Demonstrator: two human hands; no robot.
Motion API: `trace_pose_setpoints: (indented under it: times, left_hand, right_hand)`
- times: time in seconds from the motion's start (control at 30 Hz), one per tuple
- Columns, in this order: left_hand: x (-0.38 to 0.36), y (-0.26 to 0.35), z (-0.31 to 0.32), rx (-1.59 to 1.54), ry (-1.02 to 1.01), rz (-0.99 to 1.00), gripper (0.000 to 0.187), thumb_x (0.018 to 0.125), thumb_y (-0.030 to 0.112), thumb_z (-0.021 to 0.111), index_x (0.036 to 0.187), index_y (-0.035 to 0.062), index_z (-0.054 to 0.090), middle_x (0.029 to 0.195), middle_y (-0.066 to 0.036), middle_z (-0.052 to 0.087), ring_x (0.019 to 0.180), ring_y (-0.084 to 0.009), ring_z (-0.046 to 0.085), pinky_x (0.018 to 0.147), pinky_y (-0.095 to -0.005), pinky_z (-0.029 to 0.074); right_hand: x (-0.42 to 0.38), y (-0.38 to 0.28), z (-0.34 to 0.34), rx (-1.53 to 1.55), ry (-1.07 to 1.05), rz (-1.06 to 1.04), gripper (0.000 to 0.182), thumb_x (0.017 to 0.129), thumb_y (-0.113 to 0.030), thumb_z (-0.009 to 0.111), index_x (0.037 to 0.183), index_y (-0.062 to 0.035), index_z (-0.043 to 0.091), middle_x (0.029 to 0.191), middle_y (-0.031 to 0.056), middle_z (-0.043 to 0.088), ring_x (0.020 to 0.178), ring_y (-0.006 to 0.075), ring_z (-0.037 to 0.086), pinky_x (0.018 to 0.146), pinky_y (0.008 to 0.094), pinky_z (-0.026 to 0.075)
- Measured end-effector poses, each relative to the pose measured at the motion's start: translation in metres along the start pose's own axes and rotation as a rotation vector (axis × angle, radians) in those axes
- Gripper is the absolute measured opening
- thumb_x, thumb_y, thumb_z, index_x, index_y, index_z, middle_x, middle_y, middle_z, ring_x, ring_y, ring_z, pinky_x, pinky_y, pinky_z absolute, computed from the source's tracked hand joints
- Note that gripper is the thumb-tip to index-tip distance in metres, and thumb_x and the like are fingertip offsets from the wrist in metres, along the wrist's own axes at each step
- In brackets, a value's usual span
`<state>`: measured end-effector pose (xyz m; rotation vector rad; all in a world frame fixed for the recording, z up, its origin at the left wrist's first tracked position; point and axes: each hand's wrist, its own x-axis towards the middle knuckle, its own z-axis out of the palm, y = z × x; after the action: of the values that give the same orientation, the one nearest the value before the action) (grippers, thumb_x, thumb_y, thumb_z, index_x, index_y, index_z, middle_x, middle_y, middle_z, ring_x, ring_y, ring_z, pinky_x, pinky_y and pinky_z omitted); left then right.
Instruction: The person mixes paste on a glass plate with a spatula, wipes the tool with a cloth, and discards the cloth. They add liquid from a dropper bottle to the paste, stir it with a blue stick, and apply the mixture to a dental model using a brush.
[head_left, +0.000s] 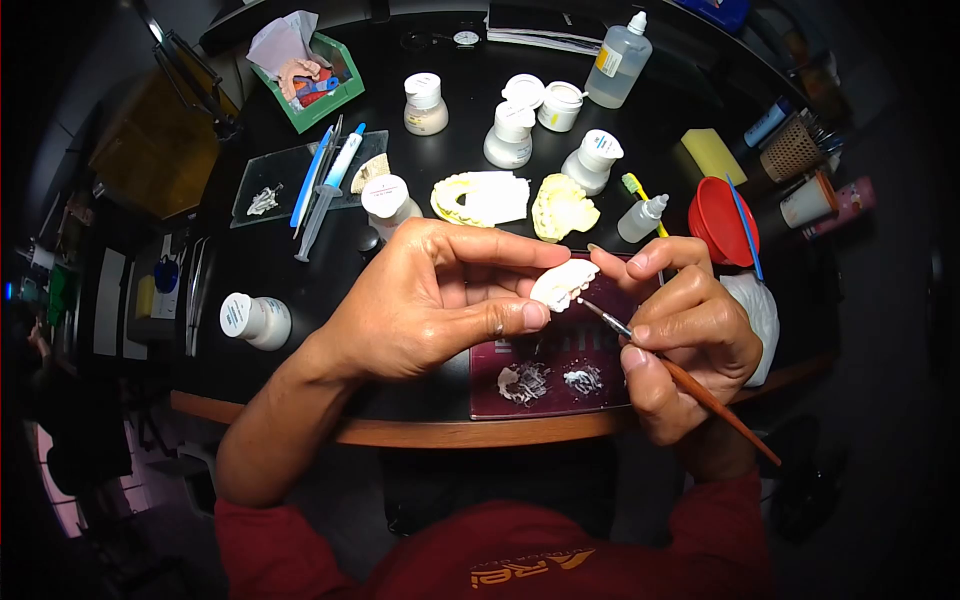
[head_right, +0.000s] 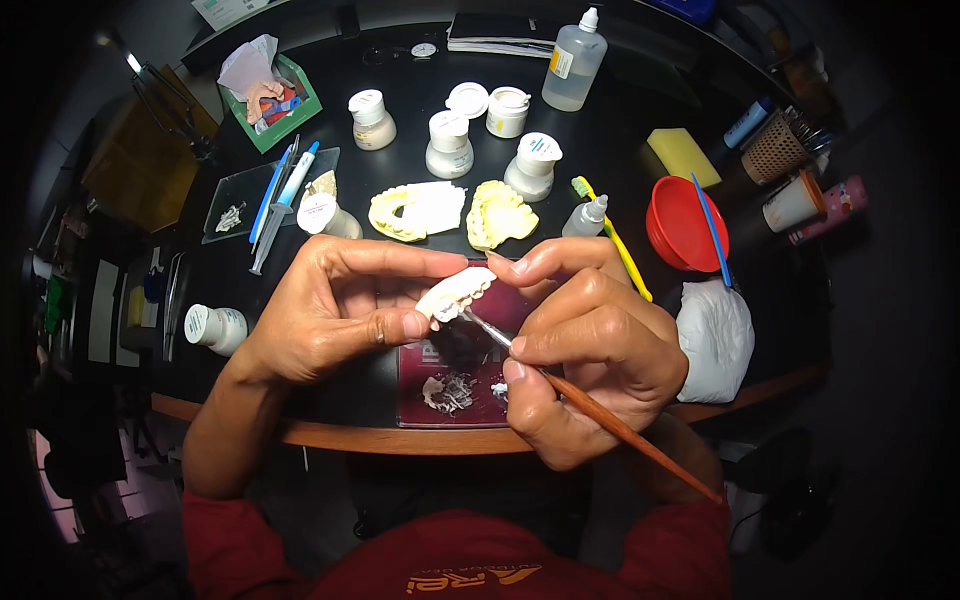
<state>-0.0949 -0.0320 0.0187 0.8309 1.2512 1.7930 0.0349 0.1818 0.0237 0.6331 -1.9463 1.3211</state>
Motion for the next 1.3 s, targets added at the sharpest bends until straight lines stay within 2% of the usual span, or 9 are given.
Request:
trace_pose_setpoints:
  times: [0.27,0.37,0.57,0.67,0.9,1.07,1.17,1.27,1.3]
  left_hand:
    - [0.001,-0.004,-0.005,-0.069,-0.051,-0.032,0.044,0.096,0.0,0.076,0.137,-0.0101,0.064,0.121,-0.017,0.074,0.109,-0.0155,0.07,0.098,-0.0288,0.058]
    - [0.001,-0.003,-0.006,-0.043,-0.072,-0.029,0.047,0.098,0.004,0.073,0.139,-0.0137,0.06,0.129,-0.025,0.071,0.117,-0.0247,0.071,0.103,-0.0346,0.056]
    - [0.0,-0.003,-0.005,-0.043,-0.069,-0.023,0.047,0.098,0.004,0.072,0.139,-0.0143,0.06,0.129,-0.025,0.07,0.118,-0.0264,0.071,0.104,-0.0364,0.056]
    - [0.001,-0.005,-0.005,-0.094,-0.063,-0.009,0.045,0.096,-0.001,0.075,0.138,-0.0106,0.063,0.123,-0.018,0.073,0.112,-0.0171,0.07,0.1,-0.0304,0.057]
    - [0.001,-0.003,-0.004,-0.086,-0.062,-0.01,0.045,0.095,-0.002,0.075,0.138,-0.01,0.063,0.122,-0.016,0.073,0.112,-0.0167,0.07,0.1,-0.0296,0.057]
    - [0.0,-0.001,-0.003,-0.045,-0.06,-0.001,0.046,0.095,-0.003,0.075,0.139,-0.0085,0.063,0.123,-0.016,0.073,0.114,-0.0165,0.069,0.1,-0.0293,0.057]
    - [0.002,0.003,0.0,-0.02,-0.075,0.008,0.054,0.094,-0.003,0.072,0.143,-0.0156,0.054,0.137,-0.028,0.065,0.127,-0.0308,0.066,0.111,-0.0407,0.053]
    - [0.001,0.005,0.002,-0.055,-0.07,0.001,0.056,0.094,-0.003,0.072,0.145,-0.0158,0.052,0.137,-0.029,0.064,0.128,-0.0315,0.066,0.112,-0.0417,0.053]
    - [0.001,0.004,0.002,-0.071,-0.059,0.005,0.053,0.094,-0.003,0.073,0.144,-0.0132,0.055,0.133,-0.024,0.067,0.123,-0.0264,0.067,0.108,-0.0377,0.054]
  right_hand:
    - [0.001,-0.001,0.004,-0.054,0.005,-0.036,0.025,0.068,0.008,0.072,0.091,-0.0007,0.069,0.082,0.0087,0.066,0.101,0.0315,0.065,0.09,0.0475,0.065]
    - [0.002,-0.003,0.004,-0.097,-0.016,-0.058,0.025,0.07,0.008,0.074,0.092,-0.0009,0.07,0.084,0.0087,0.067,0.102,0.0315,0.065,0.091,0.0478,0.066]
    - [0.002,-0.005,0.006,-0.176,-0.04,-0.11,0.021,0.074,0.005,0.078,0.093,-0.001,0.073,0.086,0.0089,0.068,0.103,0.031,0.065,0.091,0.0483,0.066]
    - [0.002,-0.003,0.006,-0.187,-0.046,-0.128,0.02,0.075,0.005,0.078,0.093,-0.0012,0.073,0.086,0.0089,0.069,0.103,0.0309,0.065,0.091,0.0484,0.066]
    - [0.002,-0.005,0.008,-0.196,-0.04,-0.144,0.022,0.074,0.007,0.077,0.094,-0.0018,0.072,0.086,0.0088,0.068,0.105,0.0313,0.064,0.093,0.0489,0.066]
    - [0.002,-0.009,0.003,-0.14,-0.044,-0.064,0.027,0.073,0.007,0.075,0.098,-0.0025,0.071,0.086,0.0091,0.067,0.107,0.0318,0.063,0.095,0.05,0.065]
    - [0.002,-0.01,0.003,-0.151,-0.056,-0.066,0.026,0.073,0.005,0.075,0.098,-0.0027,0.071,0.086,0.0089,0.067,0.106,0.0315,0.063,0.095,0.0504,0.064]
    - [0.003,-0.012,0.003,-0.19,-0.056,-0.098,0.025,0.073,0.005,0.076,0.097,-0.0026,0.072,0.087,0.0083,0.067,0.106,0.031,0.064,0.096,0.051,0.064]
    - [0.003,-0.013,0.004,-0.203,-0.053,-0.11,0.025,0.073,0.005,0.075,0.097,-0.0026,0.072,0.087,0.0081,0.068,0.105,0.0308,0.065,0.096,0.0512,0.064]
